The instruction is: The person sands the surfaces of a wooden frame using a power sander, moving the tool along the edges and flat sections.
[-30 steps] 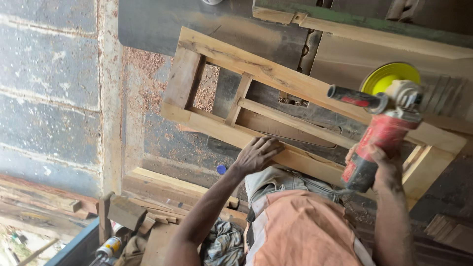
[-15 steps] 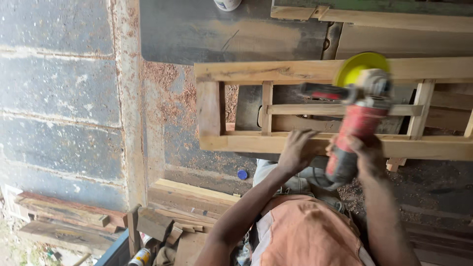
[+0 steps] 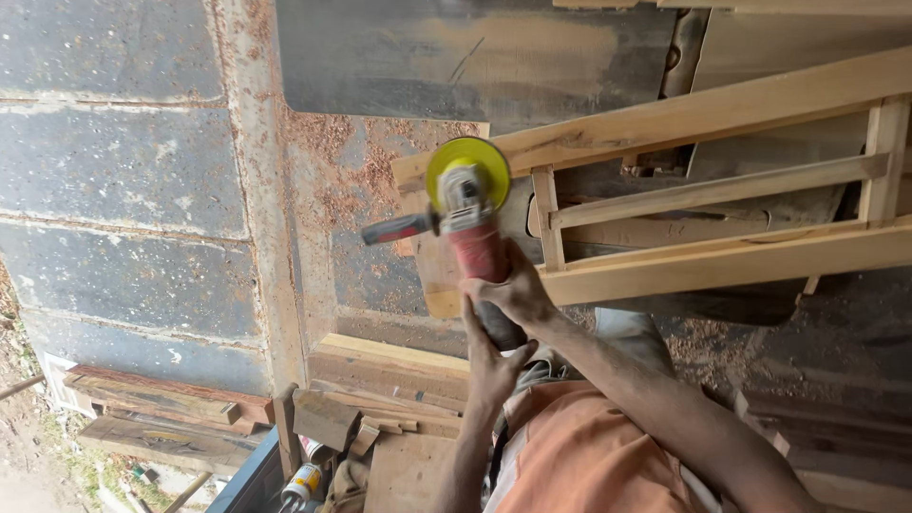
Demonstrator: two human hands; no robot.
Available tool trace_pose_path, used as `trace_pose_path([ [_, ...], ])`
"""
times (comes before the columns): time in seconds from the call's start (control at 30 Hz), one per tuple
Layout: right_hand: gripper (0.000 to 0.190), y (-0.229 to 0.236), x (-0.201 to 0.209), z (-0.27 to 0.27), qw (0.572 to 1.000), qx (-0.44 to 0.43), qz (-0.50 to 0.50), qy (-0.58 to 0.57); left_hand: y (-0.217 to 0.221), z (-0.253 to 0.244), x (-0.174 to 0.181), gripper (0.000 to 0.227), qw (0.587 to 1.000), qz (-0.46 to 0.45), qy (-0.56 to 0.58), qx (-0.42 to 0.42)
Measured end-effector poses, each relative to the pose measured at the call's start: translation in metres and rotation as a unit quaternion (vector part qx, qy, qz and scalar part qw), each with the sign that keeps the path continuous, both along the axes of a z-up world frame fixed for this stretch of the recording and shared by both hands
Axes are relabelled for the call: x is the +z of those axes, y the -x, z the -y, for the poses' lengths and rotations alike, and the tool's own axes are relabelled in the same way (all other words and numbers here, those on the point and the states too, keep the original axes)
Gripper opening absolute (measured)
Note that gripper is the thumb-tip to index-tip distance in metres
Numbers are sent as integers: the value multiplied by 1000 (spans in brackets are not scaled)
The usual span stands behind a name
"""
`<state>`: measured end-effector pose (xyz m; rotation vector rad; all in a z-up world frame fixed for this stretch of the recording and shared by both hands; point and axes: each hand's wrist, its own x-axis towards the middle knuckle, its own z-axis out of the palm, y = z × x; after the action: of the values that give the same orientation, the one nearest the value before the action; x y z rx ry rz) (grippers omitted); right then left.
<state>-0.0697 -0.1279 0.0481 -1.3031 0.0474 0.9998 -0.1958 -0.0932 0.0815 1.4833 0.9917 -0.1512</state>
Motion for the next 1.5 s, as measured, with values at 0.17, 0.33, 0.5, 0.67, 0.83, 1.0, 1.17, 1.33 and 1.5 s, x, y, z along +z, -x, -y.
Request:
trace_pose_path([
  [0.17,61,14,6,-14,997,64,-52,-14,7,-14,1,116,995,77,-41,53],
  [0.33,74,24,-5,-22,995,75,-56,-34,-4,-18,13,119,986,-58,47,147],
  [0.5,78,21,-29,-26,995,91,-36,33,-19,-26,13,132,936,196,-292,-23],
  [0.67,71,16,-41,-20,999,18,-31,29,-22,-26,5,125,994,-52,42,87],
  [0.83,67,5,-43,1,998,-37,-37,23,-30,-18,-4,120,997,66,-47,-5],
  [1.0,63,-4,-41,30,993,-84,-80,12,-41,-4,-3,119,994,75,-54,-58],
  [1.17,60,-9,-49,63,981,-170,-89,10,-63,8,6,118,993,54,-9,-104],
  [1.33,60,-23,-71,103,965,-235,-111,23,-88,24,11,117,979,118,-34,-162],
  [1.5,62,-50,-80,129,941,-319,-115,15,-119,30,13,117,966,159,-14,-204],
])
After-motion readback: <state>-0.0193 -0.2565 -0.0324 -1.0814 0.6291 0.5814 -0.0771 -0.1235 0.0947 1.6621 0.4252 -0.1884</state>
